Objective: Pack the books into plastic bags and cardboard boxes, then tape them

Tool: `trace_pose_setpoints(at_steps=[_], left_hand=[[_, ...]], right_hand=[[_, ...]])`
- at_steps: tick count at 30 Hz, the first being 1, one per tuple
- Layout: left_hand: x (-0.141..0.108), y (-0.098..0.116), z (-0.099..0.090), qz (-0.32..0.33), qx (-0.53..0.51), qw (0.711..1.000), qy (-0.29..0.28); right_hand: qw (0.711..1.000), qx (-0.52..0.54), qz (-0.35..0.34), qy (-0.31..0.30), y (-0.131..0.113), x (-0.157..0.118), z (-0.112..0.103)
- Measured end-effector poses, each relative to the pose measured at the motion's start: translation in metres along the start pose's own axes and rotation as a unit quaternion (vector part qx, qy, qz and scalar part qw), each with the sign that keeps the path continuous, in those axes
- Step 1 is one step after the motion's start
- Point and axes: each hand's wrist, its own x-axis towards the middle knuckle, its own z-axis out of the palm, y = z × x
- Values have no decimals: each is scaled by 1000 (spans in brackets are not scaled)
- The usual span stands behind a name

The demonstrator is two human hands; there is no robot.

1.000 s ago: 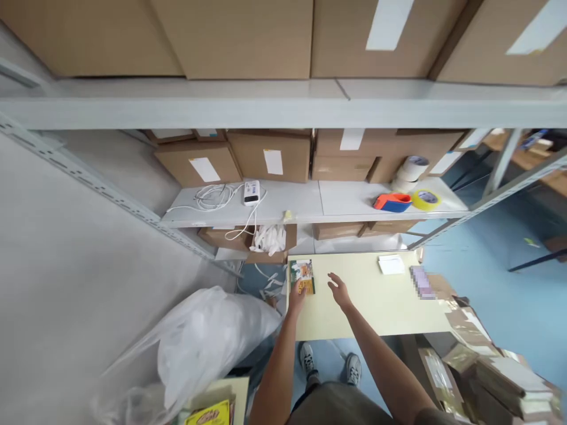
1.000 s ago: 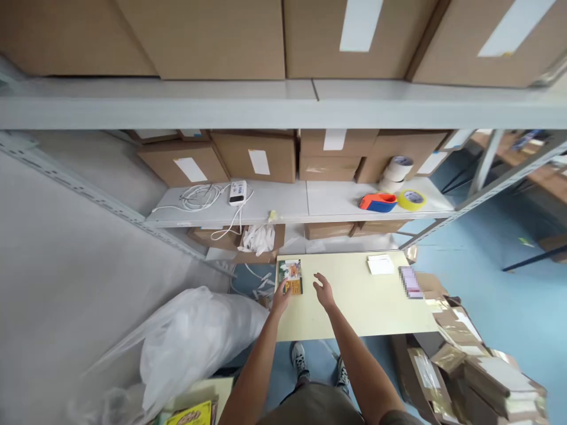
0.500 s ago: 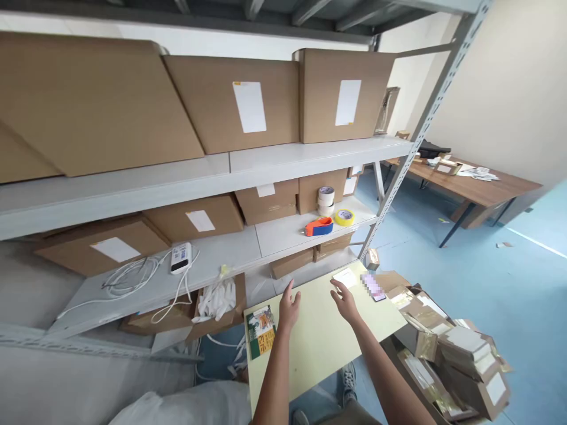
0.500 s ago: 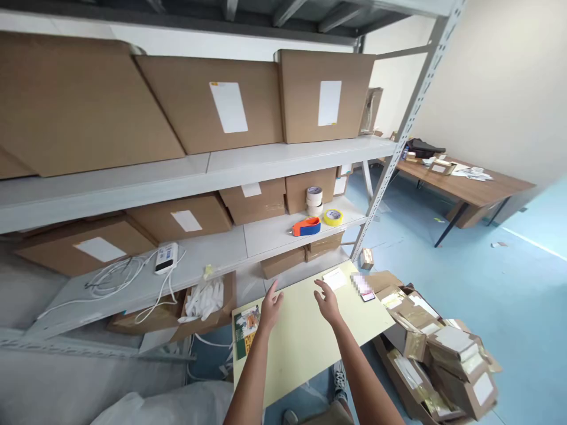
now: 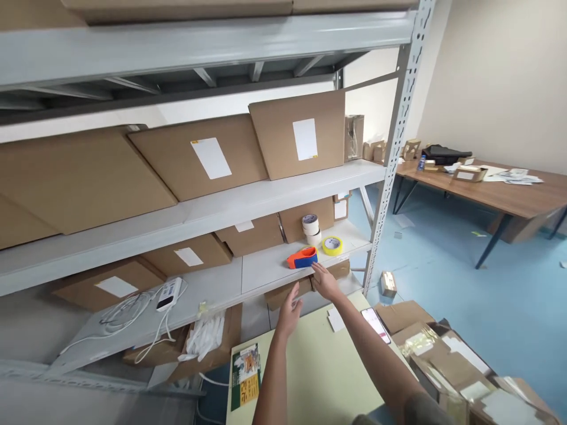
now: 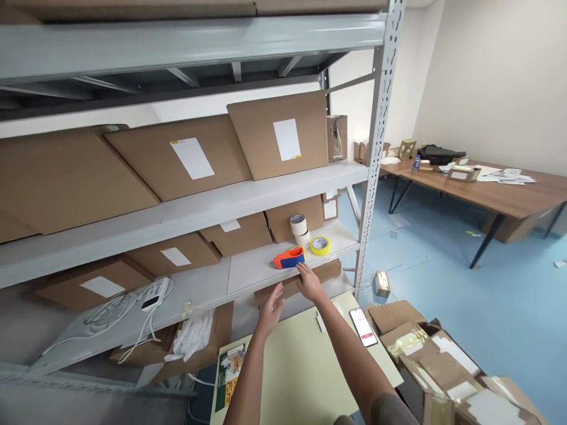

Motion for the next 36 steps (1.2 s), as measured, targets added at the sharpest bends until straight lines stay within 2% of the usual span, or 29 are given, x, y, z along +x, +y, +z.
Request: trace_pose_setpoints(at_steps=[3,6,9,13,18,21,24,30,36], left_hand=[[-5,11,-3,3,20,999,28],[-19,13,-15,-29,31,997,59],[-37,10,-30,-46,32,996,68],[-60,9,-44,-47,27,994,95],[-80,9,-58,-35,9,991,129],[-93,2,-65,-29,-2,988,152],[-109,-11,-66,-33,-12,985,171],[-151,-40,-55,-75,-25,986,146],[-177,-47,-39,-94,-8,989,118]], right_hand=[[993,-92,-22,-69,-12,61,-5],[975,-185,31,-123,-19,98,-4],[963,-218,52,-146,-19,106,-1],[964,-227,36,-130,-21,88,-3],[961,-256,-16,-106,-44,39,-5],[952,-288,-27,-98,-57,-5,-1],[948,-304,-12,-89,-59,-56,10],[937,-324,66,-111,-36,-157,38],[923,-327,145,-144,9,-232,44]])
